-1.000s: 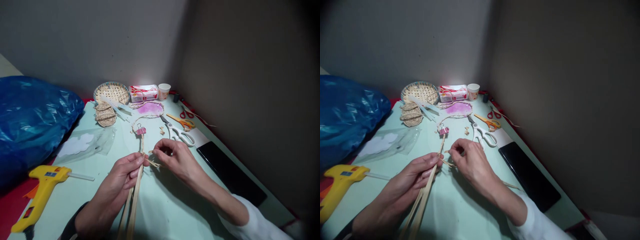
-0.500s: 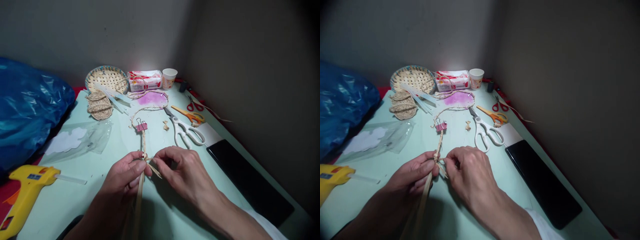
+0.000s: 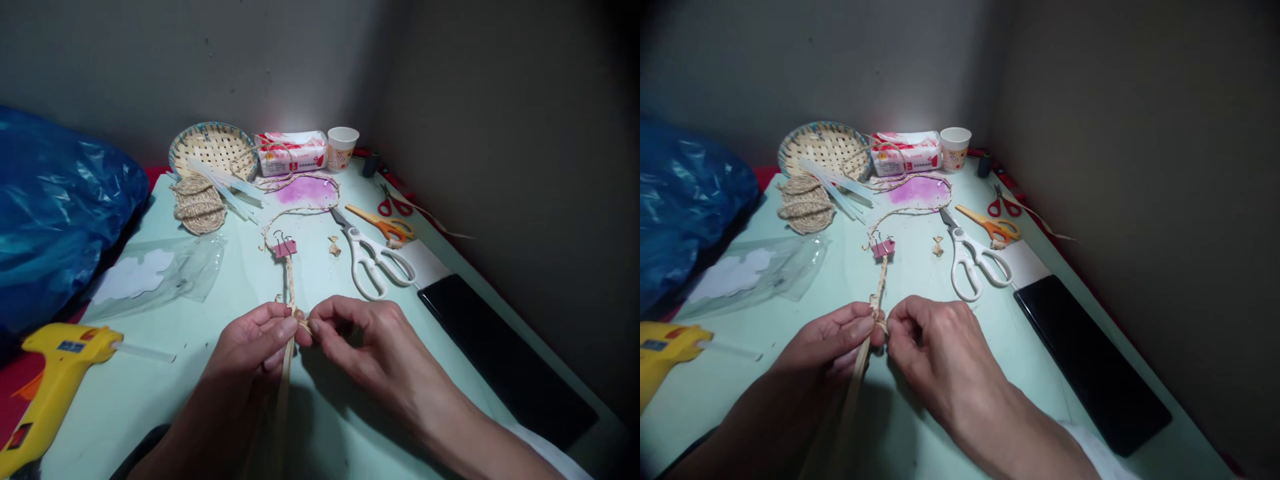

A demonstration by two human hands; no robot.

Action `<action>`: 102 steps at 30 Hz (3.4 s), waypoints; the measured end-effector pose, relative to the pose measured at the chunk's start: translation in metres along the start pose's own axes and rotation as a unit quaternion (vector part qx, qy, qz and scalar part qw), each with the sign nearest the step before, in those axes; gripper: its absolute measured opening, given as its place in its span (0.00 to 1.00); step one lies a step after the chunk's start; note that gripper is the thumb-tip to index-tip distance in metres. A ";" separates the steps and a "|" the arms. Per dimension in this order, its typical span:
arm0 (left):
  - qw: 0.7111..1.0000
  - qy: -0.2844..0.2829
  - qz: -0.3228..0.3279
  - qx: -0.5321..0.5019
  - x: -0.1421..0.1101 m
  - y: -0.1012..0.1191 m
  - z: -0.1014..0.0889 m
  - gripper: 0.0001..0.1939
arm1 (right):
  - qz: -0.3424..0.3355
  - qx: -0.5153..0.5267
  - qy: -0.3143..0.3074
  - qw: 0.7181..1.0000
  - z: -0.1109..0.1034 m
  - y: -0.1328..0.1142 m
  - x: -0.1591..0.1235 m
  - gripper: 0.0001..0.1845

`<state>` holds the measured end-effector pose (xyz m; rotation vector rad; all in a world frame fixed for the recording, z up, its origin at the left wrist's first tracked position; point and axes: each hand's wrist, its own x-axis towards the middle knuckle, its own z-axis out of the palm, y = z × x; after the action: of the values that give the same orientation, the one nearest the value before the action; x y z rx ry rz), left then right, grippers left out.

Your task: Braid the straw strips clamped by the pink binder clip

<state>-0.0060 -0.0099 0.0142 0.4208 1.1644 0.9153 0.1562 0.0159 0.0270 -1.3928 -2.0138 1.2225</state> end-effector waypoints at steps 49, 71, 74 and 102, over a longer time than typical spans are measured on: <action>0.841 0.111 0.285 0.446 -0.007 -0.016 0.002 0.05 | 0.053 0.111 -0.033 0.992 0.015 0.004 0.012 0.04; 0.651 0.192 0.366 0.636 -0.039 -0.034 0.007 0.10 | -0.034 0.049 0.082 0.995 0.037 0.010 0.003 0.07; 0.595 0.195 0.390 0.675 -0.042 -0.049 0.011 0.13 | -0.039 0.069 0.061 0.995 0.035 0.011 0.005 0.07; 0.980 -0.072 0.112 0.150 -0.002 -0.011 0.018 0.08 | -0.002 0.280 0.041 0.959 0.019 0.022 0.004 0.08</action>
<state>0.0146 -0.0151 0.0145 0.8654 1.1388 0.8871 0.1525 0.0143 -0.0017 -1.1288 -1.4464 1.5464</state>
